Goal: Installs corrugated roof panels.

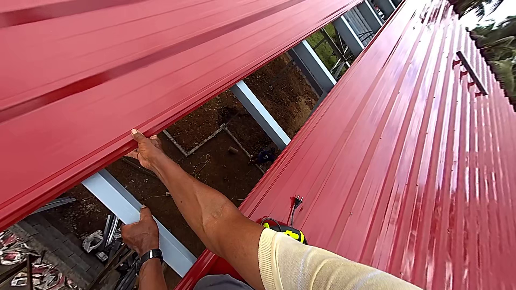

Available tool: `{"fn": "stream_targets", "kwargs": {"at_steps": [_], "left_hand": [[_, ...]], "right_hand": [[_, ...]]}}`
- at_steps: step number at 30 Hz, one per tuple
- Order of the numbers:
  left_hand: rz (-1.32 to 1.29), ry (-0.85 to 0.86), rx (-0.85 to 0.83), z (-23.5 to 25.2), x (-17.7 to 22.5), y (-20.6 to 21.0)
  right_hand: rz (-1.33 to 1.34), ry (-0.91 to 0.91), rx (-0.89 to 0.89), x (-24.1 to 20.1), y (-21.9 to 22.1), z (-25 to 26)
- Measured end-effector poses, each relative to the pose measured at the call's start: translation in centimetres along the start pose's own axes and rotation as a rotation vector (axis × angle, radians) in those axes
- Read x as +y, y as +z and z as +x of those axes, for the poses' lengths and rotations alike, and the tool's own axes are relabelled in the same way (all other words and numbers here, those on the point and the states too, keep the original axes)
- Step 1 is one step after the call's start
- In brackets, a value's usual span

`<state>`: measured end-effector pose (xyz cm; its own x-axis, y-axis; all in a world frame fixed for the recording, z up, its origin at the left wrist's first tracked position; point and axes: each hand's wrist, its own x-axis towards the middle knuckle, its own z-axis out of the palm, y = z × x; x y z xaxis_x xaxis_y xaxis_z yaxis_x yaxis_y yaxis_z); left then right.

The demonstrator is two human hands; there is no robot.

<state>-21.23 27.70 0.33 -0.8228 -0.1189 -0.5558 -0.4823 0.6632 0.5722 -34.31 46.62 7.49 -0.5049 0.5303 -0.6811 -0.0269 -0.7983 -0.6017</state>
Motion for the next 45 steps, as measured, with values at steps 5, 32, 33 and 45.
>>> {"fn": "stream_targets", "kwargs": {"at_steps": [5, 32, 33, 45], "left_hand": [[-0.001, 0.015, -0.015, -0.1, -0.1, -0.1], [-0.01, 0.018, -0.006, 0.1, -0.4, 0.1], [-0.006, 0.017, -0.01, 0.1, -0.4, 0.0], [-0.007, 0.015, -0.013, 0.0, -0.2, -0.2]], "right_hand": [[-0.018, -0.014, -0.016, 0.3, -0.2, 0.2], [-0.003, 0.0, -0.021, 0.5, -0.5, 0.4], [-0.005, 0.001, -0.021, 0.4, -0.5, 0.3], [0.041, -0.01, -0.011, 0.9, -0.3, 1.5]]}}
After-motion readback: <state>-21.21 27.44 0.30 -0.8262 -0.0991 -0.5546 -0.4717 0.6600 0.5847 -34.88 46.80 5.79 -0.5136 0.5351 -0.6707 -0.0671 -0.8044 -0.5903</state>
